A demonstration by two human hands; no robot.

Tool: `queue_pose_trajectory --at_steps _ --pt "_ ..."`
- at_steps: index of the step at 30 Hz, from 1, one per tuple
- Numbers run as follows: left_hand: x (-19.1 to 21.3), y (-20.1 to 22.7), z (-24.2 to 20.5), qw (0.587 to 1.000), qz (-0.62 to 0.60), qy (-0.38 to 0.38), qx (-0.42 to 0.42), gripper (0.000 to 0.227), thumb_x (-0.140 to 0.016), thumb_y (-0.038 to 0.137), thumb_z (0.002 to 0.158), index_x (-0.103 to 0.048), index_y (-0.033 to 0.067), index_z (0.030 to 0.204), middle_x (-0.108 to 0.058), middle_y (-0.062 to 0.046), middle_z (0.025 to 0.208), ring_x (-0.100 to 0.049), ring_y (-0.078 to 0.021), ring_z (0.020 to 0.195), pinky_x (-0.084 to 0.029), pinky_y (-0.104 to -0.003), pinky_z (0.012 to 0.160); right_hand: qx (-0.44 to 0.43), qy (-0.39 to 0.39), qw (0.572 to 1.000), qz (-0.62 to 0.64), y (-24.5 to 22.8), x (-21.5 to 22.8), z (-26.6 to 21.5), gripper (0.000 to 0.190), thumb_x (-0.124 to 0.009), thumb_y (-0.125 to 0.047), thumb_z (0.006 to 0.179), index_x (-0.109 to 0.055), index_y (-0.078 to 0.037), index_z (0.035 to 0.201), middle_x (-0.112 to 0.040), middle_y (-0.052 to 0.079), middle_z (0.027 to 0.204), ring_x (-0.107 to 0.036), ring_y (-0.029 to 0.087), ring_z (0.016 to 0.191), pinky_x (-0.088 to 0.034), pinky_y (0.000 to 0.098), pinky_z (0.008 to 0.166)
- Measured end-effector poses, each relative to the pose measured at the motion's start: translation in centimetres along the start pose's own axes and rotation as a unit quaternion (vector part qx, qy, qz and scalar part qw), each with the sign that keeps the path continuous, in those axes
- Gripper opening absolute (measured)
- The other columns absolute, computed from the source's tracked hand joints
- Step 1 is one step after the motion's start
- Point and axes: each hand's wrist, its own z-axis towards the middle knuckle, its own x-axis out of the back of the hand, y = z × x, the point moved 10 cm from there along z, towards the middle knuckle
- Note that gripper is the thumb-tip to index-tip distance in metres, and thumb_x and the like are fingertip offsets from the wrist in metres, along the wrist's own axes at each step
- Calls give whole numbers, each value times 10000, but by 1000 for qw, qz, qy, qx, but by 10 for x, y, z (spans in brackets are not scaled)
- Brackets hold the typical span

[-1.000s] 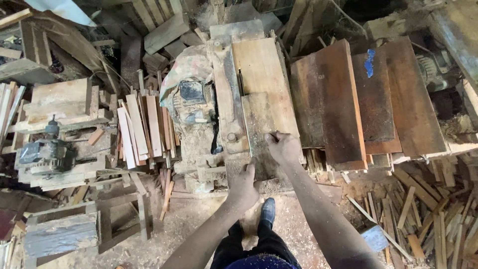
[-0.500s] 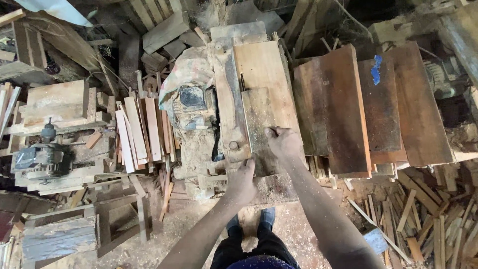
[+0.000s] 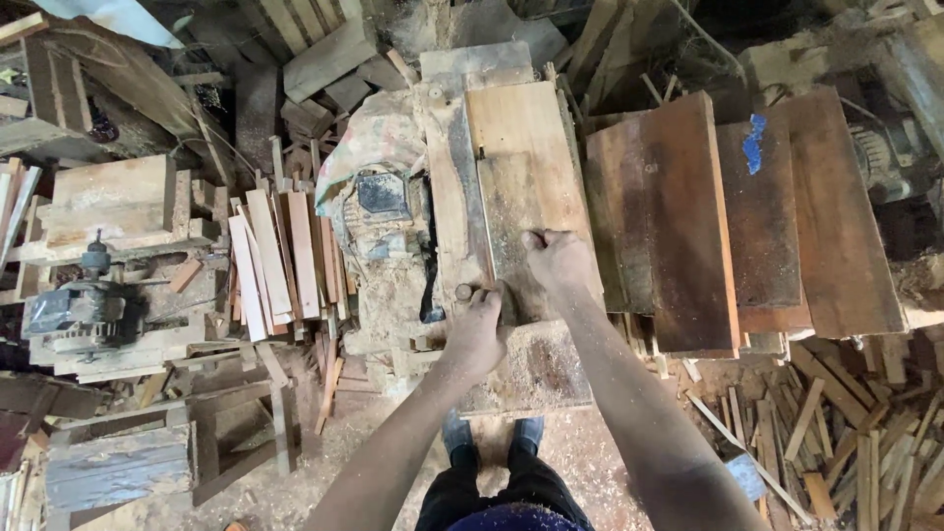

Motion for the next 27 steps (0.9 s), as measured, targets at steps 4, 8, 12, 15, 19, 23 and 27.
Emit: queue_pose_trajectory --at_steps 4,8,12,15,19,23,27 --pt "53 22 4 994 -103 -42 20 666 -760 163 817 -488 35 1411 -610 -185 1173 -669 -485 1063 -557 -595 865 -1 -27 1000 7 -21 17 -14 405 -631 -570 866 -812 -226 978 -787 116 929 -754 363 973 -619 491 851" --pt "53 16 19 997 -51 -49 29 688 -789 189 808 -487 43 1410 -605 -177 1158 -658 -478 1041 -588 -559 847 3 -31 1000 -1 -12 2 15 430 -602 -577 884 -802 -231 1043 -786 116 1012 -744 360 1027 -611 497 879" --pt "38 10 33 996 -39 -67 35 667 -747 175 831 -455 47 1418 -632 -168 1171 -693 -476 1031 -594 -563 850 47 -117 992 -10 -40 20 -29 717 -627 -654 793 -714 -143 1288 -732 163 1260 -670 391 1218 -540 517 1047" --pt "72 25 31 993 -90 -72 38 604 -681 71 832 -456 6 1389 -622 -250 1193 -672 -514 1073 -585 -573 895 97 -135 986 12 -48 36 -25 971 -735 -565 765 -452 -69 1550 -600 222 1452 -536 404 1380 -451 520 1146" --pt "79 23 39 992 -90 -74 44 649 -666 47 811 -428 0 1413 -633 -270 1186 -675 -514 1081 -577 -583 920 104 -108 988 36 -46 16 -9 880 -755 -567 784 -512 -118 1500 -637 219 1405 -557 423 1350 -474 547 1112" --pt "61 9 55 993 -82 -70 50 675 -685 81 802 -439 14 1428 -640 -269 1213 -680 -488 1100 -581 -565 932 85 -65 994 35 -74 70 -33 742 -815 -495 776 -647 -49 1346 -725 250 1230 -662 439 1200 -556 543 992" --pt "39 -9 71 992 -91 -69 49 715 -697 64 780 -434 1 1442 -637 -260 1216 -675 -473 1124 -582 -556 946 -5 -23 1000 -17 -40 41 -3 657 -771 -716 722 -768 -234 1168 -787 121 1070 -746 339 1044 -619 460 868"
